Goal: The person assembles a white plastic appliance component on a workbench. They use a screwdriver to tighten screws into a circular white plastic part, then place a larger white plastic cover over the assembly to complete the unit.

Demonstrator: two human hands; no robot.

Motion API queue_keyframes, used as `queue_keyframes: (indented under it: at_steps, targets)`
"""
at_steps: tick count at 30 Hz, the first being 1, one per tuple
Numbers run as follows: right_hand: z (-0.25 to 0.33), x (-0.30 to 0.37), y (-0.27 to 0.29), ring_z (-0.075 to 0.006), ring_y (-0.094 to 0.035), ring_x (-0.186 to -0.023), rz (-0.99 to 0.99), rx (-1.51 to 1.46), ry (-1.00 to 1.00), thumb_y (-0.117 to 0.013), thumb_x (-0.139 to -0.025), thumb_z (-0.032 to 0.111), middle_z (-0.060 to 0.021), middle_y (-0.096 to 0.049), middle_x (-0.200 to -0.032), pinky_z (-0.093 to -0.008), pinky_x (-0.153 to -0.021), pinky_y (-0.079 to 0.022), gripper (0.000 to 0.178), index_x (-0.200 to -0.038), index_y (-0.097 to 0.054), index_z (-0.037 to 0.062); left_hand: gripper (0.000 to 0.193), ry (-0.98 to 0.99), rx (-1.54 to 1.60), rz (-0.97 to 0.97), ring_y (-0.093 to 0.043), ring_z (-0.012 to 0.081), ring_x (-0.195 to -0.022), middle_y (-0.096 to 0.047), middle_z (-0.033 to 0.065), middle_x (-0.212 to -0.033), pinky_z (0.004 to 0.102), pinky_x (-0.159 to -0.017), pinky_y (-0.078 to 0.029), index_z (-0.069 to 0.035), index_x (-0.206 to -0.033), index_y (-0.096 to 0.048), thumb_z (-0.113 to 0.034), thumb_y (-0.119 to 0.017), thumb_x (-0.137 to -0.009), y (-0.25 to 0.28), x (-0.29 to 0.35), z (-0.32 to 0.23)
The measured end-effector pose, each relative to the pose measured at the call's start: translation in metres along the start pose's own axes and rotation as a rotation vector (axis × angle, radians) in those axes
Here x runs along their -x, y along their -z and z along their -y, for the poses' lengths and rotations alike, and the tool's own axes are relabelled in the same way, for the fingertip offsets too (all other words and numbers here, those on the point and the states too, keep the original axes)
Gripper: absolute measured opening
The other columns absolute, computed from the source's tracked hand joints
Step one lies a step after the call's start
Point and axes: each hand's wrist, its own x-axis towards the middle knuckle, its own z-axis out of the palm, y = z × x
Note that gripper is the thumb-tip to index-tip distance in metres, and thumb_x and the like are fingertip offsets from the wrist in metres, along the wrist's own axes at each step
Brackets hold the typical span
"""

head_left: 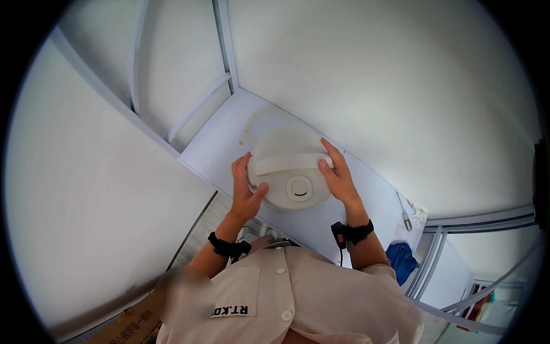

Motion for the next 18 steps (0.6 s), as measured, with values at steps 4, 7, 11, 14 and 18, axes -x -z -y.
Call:
queue_keyframes:
  at_steps: [4,7,11,14,18]
  targets:
    - [0.002,0.002,0.000,-0.0312,-0.047,-0.145,0.002,-0.066,-0.041,-0.066,-0.108,0.033,-0.0206,-0.052,-0.156,-0.0427,-0.119,-0.040,0.065,-0.162,-0.044,0.0055,0.079,0.074,0.074,-0.044,-0.041,0.0360,-0.142,-0.038,0.0250,-0.153,0.0473,-0.122,-0.031,0.008,-0.159,-0.030,-0.028,-0.068,-0.100,-0.011,0.001,0.001]
    - [0.000,0.001,0.001,-0.0300,-0.051,-0.143,0.016,-0.119,-0.093,-0.067,-0.108,0.034,-0.0210,-0.053,-0.155,-0.0418,-0.118,-0.042,0.065,-0.162,-0.045,0.0044,0.074,0.141,0.160,-0.106,-0.044,0.0345,-0.141,-0.042,0.0247,-0.151,0.0458,-0.121,-0.034,0.008,-0.158,-0.031,-0.023,-0.067,-0.101,-0.019,0.003,0.000]
    - [0.001,0.001,0.000,-0.0284,-0.052,-0.142,0.016,-0.160,-0.125,-0.067,-0.107,0.034,-0.0213,-0.053,-0.155,-0.0413,-0.118,-0.042,0.066,-0.162,-0.044,0.0038,0.067,0.129,0.139,-0.159,-0.048,0.0303,-0.137,-0.047,0.0218,-0.148,0.0433,-0.119,-0.037,0.007,-0.156,-0.033,-0.020,-0.064,-0.103,-0.026,0.001,0.002]
    - [-0.006,0.002,-0.001,-0.0285,-0.051,-0.143,0.006,-0.178,-0.133,-0.066,-0.108,0.035,-0.0213,-0.053,-0.155,-0.0415,-0.118,-0.041,0.067,-0.163,-0.043,0.0039,0.064,0.092,0.045,-0.162,-0.049,0.0255,-0.136,-0.048,0.0184,-0.148,0.0405,-0.118,-0.039,0.005,-0.157,-0.033,-0.021,-0.062,-0.107,-0.027,0.000,0.002]
    - [-0.009,0.004,-0.003,-0.0293,-0.049,-0.144,0.002,-0.212,-0.152,-0.065,-0.108,0.037,-0.0212,-0.051,-0.156,-0.0418,-0.120,-0.040,0.068,-0.163,-0.042,0.0047,0.061,0.103,0.074,-0.206,-0.051,0.0298,-0.133,-0.050,0.0212,-0.145,0.0425,-0.116,-0.040,0.007,-0.153,-0.038,-0.016,-0.063,-0.103,-0.030,-0.003,-0.002]
